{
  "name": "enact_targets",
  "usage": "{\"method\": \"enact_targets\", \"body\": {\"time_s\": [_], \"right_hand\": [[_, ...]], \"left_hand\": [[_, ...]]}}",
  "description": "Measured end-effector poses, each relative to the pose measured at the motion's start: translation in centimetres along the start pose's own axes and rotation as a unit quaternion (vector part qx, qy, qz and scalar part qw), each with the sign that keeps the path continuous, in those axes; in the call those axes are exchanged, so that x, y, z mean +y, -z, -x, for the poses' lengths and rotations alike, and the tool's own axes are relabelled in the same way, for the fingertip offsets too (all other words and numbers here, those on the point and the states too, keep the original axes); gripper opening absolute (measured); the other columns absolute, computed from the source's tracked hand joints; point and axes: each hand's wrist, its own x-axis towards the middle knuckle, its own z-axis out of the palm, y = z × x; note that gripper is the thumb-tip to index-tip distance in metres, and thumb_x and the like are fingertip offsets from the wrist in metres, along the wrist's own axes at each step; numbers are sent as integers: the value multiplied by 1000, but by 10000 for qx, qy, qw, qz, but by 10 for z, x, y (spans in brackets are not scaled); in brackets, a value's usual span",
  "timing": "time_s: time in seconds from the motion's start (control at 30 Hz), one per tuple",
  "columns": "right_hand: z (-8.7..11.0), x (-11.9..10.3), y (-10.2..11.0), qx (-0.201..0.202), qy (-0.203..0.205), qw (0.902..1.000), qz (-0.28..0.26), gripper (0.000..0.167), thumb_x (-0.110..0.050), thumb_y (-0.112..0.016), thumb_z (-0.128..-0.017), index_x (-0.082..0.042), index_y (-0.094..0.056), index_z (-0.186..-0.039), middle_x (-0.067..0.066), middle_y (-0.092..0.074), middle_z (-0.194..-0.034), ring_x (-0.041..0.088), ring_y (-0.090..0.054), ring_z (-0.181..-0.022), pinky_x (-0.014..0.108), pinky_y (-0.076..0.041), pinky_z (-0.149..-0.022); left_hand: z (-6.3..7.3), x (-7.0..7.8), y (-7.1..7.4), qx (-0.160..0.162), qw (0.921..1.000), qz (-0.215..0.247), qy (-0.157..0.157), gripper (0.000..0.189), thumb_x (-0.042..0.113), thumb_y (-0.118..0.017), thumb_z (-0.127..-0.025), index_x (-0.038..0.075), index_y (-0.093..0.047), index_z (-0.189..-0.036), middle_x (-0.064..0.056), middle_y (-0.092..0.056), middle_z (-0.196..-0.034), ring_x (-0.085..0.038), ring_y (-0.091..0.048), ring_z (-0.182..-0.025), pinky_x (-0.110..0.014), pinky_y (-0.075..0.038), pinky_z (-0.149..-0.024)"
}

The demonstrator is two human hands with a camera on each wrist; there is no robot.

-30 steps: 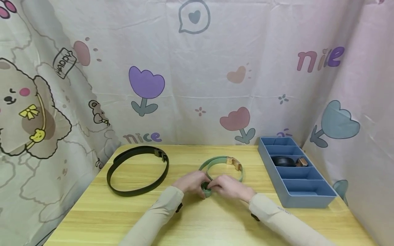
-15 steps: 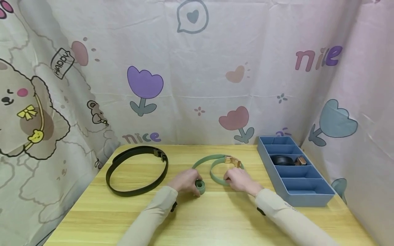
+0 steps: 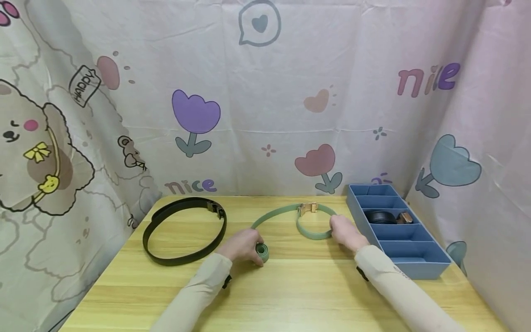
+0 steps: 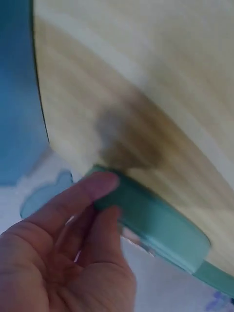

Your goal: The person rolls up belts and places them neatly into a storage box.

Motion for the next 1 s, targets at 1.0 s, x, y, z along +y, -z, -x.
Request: {"method": "enact_targets", "body": {"time_s": [1.0], "right_hand": [[-17,1,-16,722,38,9973,157,22,-9,-67,-88,-9,-63,-67,5,-59,-70,22,-55,-63,36,-43,-56]], "left_hand": [[-1,32,-17,5,9952,-728,-650,37,47,-88,-64,20,-62,-67,14,-50,-67,-1,-42,-62,-17,-37,-56]]}}
